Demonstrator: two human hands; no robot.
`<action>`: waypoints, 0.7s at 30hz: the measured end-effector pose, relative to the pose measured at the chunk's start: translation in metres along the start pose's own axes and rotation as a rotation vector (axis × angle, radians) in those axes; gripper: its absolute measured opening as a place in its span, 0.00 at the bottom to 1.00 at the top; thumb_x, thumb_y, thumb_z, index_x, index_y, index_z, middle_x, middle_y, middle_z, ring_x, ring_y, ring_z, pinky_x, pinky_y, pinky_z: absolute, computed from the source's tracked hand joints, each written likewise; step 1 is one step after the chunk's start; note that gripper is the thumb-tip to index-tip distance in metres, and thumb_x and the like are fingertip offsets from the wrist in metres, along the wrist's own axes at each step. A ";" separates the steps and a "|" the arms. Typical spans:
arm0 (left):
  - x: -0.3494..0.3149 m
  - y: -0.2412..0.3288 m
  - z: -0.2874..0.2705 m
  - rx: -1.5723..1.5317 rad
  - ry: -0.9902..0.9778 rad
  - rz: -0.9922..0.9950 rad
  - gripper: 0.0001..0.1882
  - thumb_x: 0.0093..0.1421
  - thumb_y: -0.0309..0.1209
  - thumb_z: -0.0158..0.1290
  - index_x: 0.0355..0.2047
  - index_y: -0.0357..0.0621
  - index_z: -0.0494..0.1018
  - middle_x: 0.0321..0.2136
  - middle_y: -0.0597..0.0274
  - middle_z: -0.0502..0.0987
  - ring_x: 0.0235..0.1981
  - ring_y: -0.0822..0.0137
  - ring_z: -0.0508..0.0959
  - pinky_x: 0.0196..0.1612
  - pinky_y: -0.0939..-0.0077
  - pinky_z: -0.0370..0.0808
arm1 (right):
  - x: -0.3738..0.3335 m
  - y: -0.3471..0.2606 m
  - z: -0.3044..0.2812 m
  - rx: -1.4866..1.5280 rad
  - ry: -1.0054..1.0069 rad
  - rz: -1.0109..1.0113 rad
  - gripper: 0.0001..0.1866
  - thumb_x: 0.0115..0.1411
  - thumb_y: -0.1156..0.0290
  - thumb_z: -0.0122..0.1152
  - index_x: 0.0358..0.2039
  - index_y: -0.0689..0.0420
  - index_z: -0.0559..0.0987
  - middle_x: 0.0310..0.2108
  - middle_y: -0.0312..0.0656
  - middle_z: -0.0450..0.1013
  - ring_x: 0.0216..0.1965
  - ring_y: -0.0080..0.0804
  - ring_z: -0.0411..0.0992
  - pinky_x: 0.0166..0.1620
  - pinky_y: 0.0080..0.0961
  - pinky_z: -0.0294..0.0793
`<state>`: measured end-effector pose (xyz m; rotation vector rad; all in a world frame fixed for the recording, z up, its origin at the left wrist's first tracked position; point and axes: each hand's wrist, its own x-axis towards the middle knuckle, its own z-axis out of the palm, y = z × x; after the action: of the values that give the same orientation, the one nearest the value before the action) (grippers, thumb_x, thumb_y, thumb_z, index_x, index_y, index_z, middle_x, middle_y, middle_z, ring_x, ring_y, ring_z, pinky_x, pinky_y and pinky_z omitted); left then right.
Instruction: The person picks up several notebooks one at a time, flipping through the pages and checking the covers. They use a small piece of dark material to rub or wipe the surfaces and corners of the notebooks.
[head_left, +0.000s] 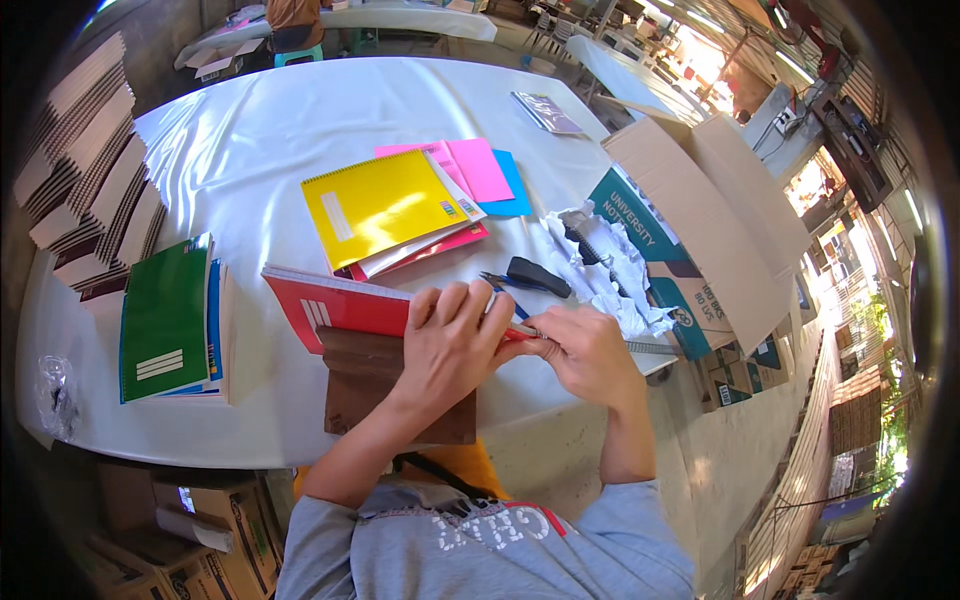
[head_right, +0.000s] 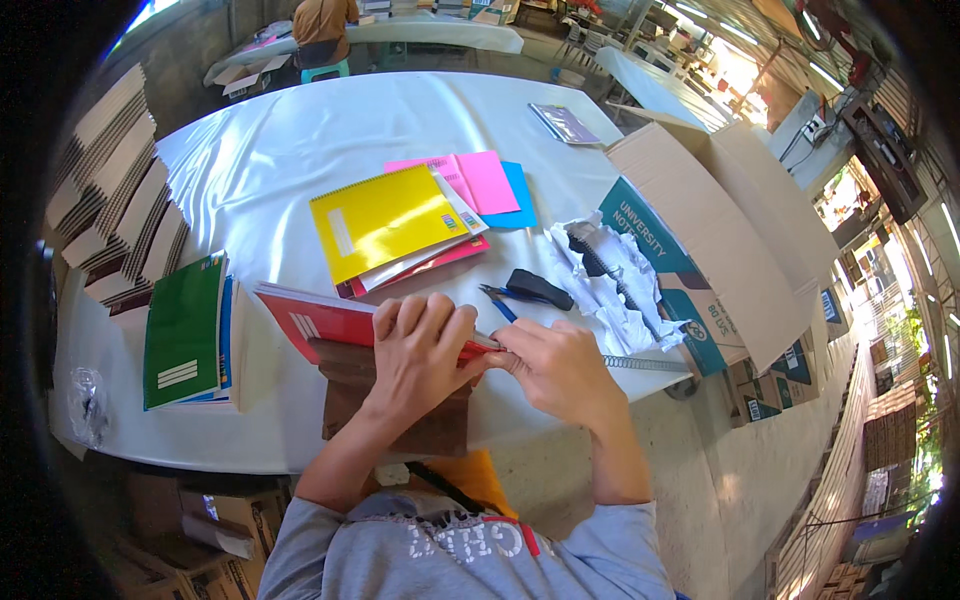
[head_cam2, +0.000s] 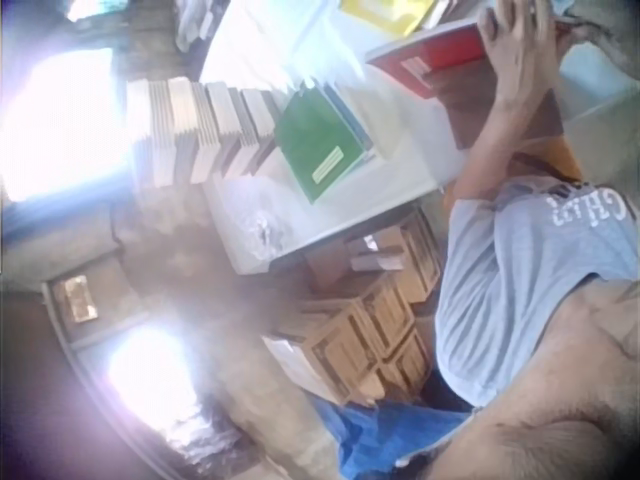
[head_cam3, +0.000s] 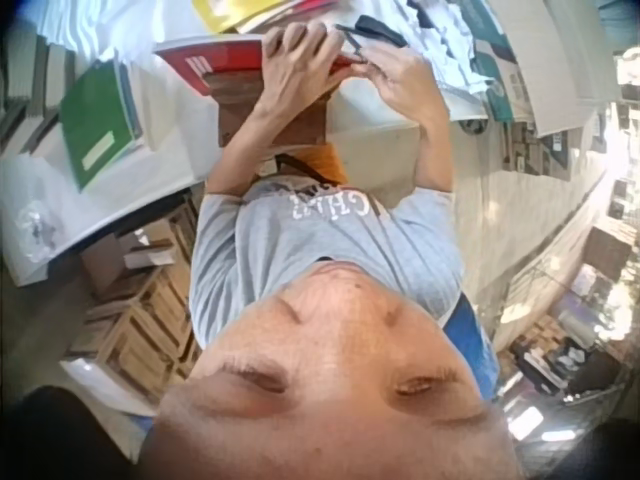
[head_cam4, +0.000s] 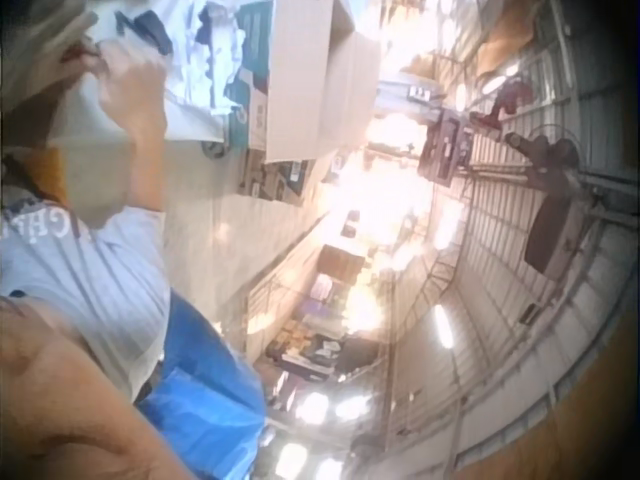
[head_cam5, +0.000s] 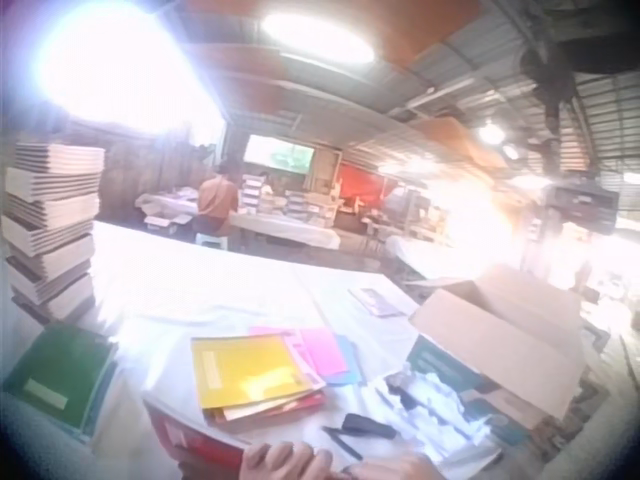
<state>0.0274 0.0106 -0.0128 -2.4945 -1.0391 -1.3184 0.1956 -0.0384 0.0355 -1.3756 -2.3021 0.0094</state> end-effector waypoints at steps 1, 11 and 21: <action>0.002 0.000 -0.002 0.006 0.035 0.001 0.17 0.44 0.48 0.57 0.29 0.54 0.69 0.29 0.70 0.66 0.34 0.71 0.65 0.43 0.67 0.54 | -0.002 0.000 0.002 0.000 -0.001 0.004 0.08 0.50 0.69 0.61 0.32 0.55 0.75 0.25 0.35 0.70 0.24 0.37 0.67 0.27 0.32 0.65; 0.005 -0.006 -0.011 -0.063 0.020 -0.026 0.21 0.39 0.49 0.62 0.28 0.52 0.71 0.27 0.67 0.67 0.36 0.65 0.68 0.44 0.67 0.55 | -0.022 0.007 0.009 0.215 0.386 0.140 0.11 0.51 0.77 0.60 0.37 0.55 0.77 0.25 0.39 0.72 0.25 0.31 0.70 0.28 0.22 0.68; -0.002 -0.009 -0.011 -0.058 0.037 -0.023 0.20 0.39 0.51 0.63 0.23 0.51 0.72 0.24 0.68 0.66 0.32 0.65 0.67 0.41 0.68 0.56 | 0.002 0.046 -0.002 0.877 -0.091 0.469 0.14 0.56 0.77 0.50 0.44 0.53 0.73 0.31 0.45 0.73 0.29 0.29 0.72 0.30 0.23 0.70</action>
<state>0.0134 0.0119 -0.0095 -2.4961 -1.0388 -1.4158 0.2341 -0.0140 0.0277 -1.3592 -1.6144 1.0952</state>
